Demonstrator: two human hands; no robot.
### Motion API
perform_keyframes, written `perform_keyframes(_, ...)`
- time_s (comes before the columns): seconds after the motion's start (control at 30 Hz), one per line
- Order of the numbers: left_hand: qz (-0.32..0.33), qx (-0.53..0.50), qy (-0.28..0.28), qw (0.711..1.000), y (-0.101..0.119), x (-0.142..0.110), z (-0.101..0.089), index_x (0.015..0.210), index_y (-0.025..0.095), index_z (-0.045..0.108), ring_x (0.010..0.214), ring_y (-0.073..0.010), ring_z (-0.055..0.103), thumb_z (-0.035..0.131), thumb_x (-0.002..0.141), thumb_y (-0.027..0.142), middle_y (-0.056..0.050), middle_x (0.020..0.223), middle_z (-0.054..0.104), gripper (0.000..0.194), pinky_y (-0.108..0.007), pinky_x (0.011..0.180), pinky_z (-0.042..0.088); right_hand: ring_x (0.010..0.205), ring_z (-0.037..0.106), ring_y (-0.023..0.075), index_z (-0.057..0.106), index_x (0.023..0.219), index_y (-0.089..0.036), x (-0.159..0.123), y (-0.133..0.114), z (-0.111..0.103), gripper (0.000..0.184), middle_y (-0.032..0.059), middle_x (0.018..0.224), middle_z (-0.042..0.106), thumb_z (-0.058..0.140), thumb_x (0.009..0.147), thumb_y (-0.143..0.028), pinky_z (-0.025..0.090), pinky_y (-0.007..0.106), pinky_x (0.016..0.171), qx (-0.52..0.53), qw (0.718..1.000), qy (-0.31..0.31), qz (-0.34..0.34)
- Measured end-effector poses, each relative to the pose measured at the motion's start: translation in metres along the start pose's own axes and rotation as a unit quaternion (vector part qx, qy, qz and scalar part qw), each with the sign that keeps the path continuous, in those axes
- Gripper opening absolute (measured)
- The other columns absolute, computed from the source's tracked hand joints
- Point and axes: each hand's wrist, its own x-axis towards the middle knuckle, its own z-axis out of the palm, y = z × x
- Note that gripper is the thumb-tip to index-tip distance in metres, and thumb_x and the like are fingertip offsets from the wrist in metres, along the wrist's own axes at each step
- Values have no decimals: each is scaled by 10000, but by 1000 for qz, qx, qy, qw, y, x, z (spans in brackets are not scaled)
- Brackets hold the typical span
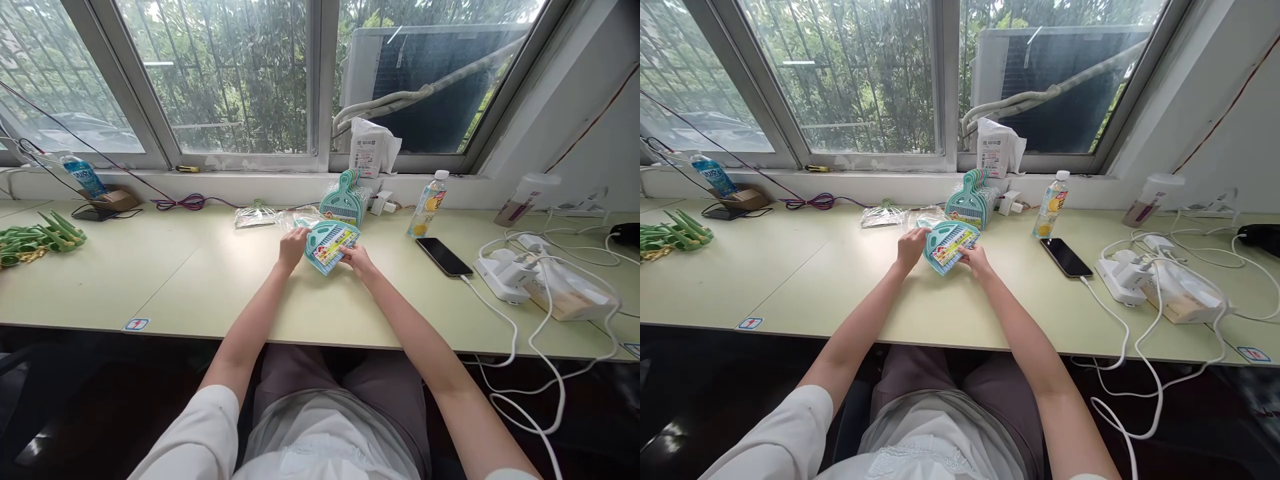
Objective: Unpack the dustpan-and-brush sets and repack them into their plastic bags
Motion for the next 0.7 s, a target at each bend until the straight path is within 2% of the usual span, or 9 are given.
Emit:
perform_keyframes(0.07, -19, -42, 28, 999, 5, -2, -3, 1168, 247, 595, 1204, -244, 502, 359, 944, 183, -90, 1208, 619, 332, -369, 986, 389, 826, 711, 196, 611, 891, -158, 0, 0, -1, 156, 66, 918, 734, 682, 760, -111, 587, 388, 850, 17, 1000, 15, -16)
perform_keyframes(0.13, -49, -75, 98, 991, 8, -3, -4, 1263, 246, 523, 1333, -242, 380, 435, 934, 268, -95, 1361, 514, 342, -381, 1048, 351, 871, 707, 200, 598, 894, -170, 1, -2, -3, 177, 60, 932, 732, 699, 752, -139, 579, 385, 872, 35, 998, 29, -37)
perform_keyframes(0.27, -222, -174, 251, 926, 7, 4, -1, 1474, 218, 178, 1461, -249, 120, 523, 881, 480, -137, 1558, 187, 735, -417, 1102, 303, 954, 692, 212, 581, 904, -194, 1, -5, -5, 243, 49, 974, 723, 739, 720, -201, 572, 392, 893, 61, 994, 47, -74)
perform_keyframes(0.3, -262, -233, 242, 905, 5, 7, 1, 1483, 218, 131, 1458, -241, 150, 467, 903, 508, -145, 1555, 190, 731, -408, 1086, 328, 962, 689, 213, 579, 908, -195, 1, -5, -5, 253, 47, 982, 721, 742, 715, -209, 571, 391, 897, 67, 993, 48, -80)
perform_keyframes(0.37, -285, -388, 155, 862, 0, 14, 6, 1478, 221, 143, 1408, -215, 303, 328, 946, 532, -154, 1515, 295, 643, -371, 1031, 394, 966, 688, 208, 578, 916, -193, 0, -6, -5, 265, 44, 987, 720, 743, 710, -218, 568, 383, 903, 76, 992, 44, -88)
perform_keyframes(0.43, -247, -531, 53, 809, -6, 19, 11, 1447, 222, 237, 1307, -193, 457, 283, 952, 545, -149, 1439, 430, 593, -336, 969, 443, 956, 690, 201, 578, 917, -193, 0, -8, -5, 268, 40, 980, 721, 746, 711, -226, 565, 376, 905, 73, 993, 34, -91)
perform_keyframes(0.5, -203, -611, 9, 765, -11, 23, 17, 1403, 224, 327, 1203, -182, 552, 365, 927, 552, -130, 1358, 529, 579, -315, 925, 468, 950, 692, 201, 581, 912, -195, -1, -9, -4, 264, 40, 973, 723, 751, 714, -234, 565, 377, 901, 56, 995, 17, -85)
perform_keyframes(0.6, -186, -641, 6, 744, -18, 25, 19, 1346, 214, 416, 1037, -168, 639, 517, 870, 472, -92, 1238, 628, 551, -291, 870, 490, 943, 692, 211, 603, 909, -189, -2, -11, -5, 253, 50, 970, 726, 756, 711, -230, 572, 384, 880, 17, 997, -22, -68)
perform_keyframes(0.7, -208, -634, 1, 745, -27, 25, 14, 1319, 193, 465, 910, -152, 672, 527, 846, 374, -81, 1169, 668, 511, -294, 850, 505, 904, 696, 220, 625, 915, -178, -1, -13, -7, 253, 56, 962, 729, 758, 703, -214, 587, 394, 840, -2, 997, -50, -60)
